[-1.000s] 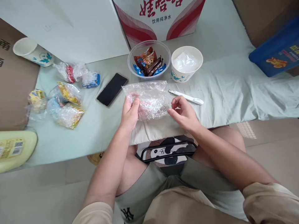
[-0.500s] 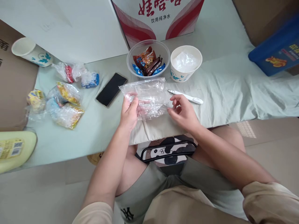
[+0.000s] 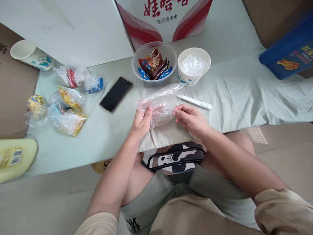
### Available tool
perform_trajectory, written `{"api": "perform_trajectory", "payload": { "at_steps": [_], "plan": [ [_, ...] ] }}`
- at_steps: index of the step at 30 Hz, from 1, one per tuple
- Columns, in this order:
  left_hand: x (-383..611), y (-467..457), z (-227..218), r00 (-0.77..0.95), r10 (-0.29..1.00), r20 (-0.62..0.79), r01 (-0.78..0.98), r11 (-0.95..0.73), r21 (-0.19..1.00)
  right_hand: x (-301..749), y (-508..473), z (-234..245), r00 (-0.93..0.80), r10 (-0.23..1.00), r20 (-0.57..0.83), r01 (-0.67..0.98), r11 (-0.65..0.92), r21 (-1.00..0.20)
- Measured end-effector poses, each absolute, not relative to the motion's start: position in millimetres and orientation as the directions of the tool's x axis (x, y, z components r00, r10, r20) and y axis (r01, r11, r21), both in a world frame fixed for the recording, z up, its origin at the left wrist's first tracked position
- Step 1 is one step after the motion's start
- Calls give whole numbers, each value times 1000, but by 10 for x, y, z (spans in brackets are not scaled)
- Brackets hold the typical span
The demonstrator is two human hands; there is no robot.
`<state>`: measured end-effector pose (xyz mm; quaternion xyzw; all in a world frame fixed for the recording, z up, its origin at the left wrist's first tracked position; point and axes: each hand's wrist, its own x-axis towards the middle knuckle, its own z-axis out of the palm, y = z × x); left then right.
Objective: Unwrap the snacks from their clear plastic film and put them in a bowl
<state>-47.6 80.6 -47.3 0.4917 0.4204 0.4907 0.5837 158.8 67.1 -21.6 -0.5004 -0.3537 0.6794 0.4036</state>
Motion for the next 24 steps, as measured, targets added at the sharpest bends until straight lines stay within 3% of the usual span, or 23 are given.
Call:
{"api": "perform_trajectory", "payload": {
  "at_steps": [6, 12, 18, 24],
  "plan": [
    [-435, 806, -455, 144, 990, 11, -138, 10, 990, 1595, 656, -121, -236, 859, -454, -403, -511, -759],
    [-423, 814, -451, 144, 989, 13, -87, 0, 996, 1587, 652, -124, -250, 883, -397, -456, -469, -756],
    [-408, 851, -454, 124, 989, 80, -38, -76, 996, 1564, 671, -204, -133, 915, -382, -400, -402, -824],
    [-451, 850, -518, 95, 986, 135, 14, -137, 990, 1554, 675, -243, -145, 919, -366, -283, -393, -875]
  ]
}}
